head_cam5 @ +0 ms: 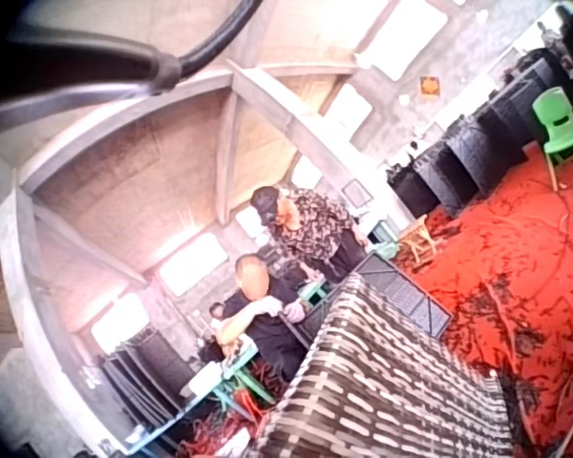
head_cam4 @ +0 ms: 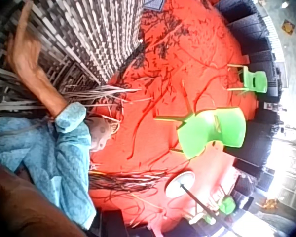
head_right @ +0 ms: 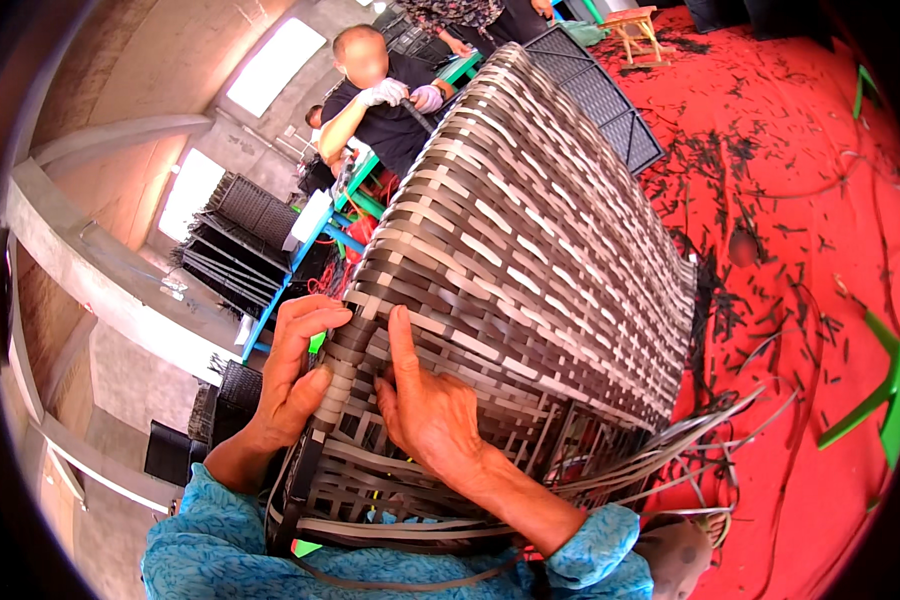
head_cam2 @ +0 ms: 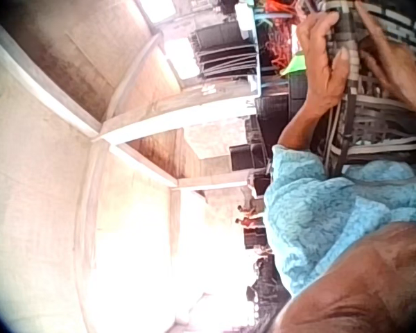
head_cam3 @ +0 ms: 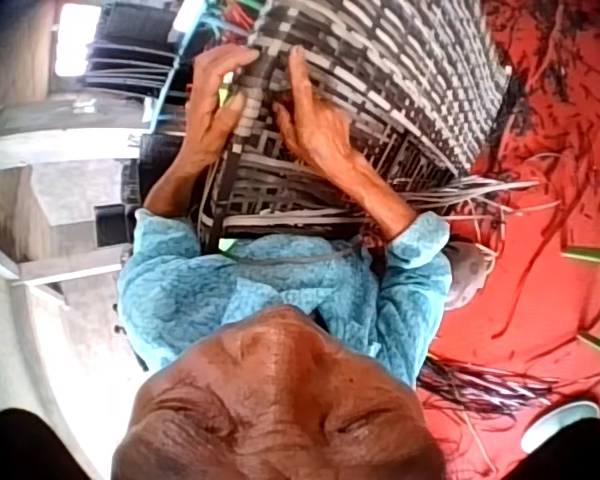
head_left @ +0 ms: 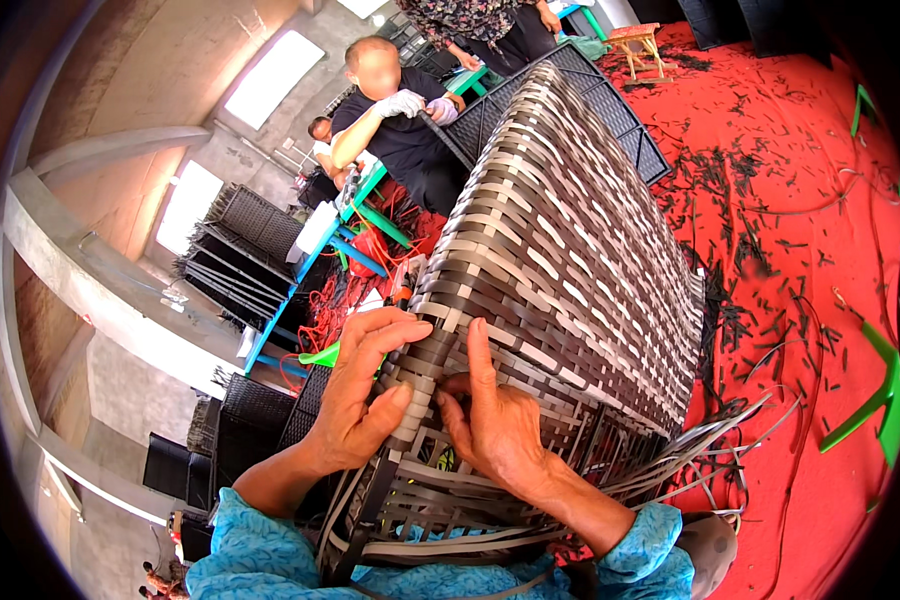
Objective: The person weaves wicker strips into a furniture frame by hand, interlacing the strips through the grid and pressing the woven edges into place.
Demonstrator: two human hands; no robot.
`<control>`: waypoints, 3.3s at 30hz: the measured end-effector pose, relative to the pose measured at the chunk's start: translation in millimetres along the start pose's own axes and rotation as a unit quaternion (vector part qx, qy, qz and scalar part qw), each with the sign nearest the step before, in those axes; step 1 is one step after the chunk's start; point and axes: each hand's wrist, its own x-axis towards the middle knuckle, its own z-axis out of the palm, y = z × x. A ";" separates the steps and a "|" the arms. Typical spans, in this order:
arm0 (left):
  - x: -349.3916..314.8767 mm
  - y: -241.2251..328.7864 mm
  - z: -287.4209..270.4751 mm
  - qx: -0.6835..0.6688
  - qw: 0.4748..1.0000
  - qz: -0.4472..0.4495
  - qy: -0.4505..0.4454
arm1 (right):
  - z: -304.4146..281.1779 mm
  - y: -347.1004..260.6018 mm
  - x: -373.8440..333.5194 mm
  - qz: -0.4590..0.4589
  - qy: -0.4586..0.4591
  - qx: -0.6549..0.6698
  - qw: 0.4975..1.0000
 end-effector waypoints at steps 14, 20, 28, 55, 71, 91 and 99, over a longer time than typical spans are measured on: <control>-0.5 -3.4 -0.1 0.020 0.999 -0.017 -0.024 | -10.9 -4.6 3.6 0.026 -0.085 -0.062 0.994; 5.4 -2.6 2.8 0.014 1.000 -0.005 -0.016 | -10.9 0.8 3.8 0.001 -0.064 -0.076 0.995; 0.3 -8.5 -0.7 0.041 0.999 0.011 -0.021 | -6.1 3.1 2.3 0.000 -0.065 -0.082 0.995; 1.4 -2.0 0.5 0.004 0.999 0.039 -0.019 | -27.9 -16.1 15.5 0.072 -0.114 -0.012 0.991; 1.7 -15.6 8.0 -0.126 0.991 -0.016 0.047 | -14.4 -21.1 2.6 0.017 -0.078 -0.028 0.996; -0.5 -30.9 17.8 -0.117 0.989 0.041 0.076 | -20.1 -52.6 -27.8 -0.064 -0.126 -0.158 0.977; -3.0 -36.5 18.4 -0.141 0.984 0.060 0.088 | -27.4 -63.6 -25.9 -0.005 -0.186 -0.203 0.961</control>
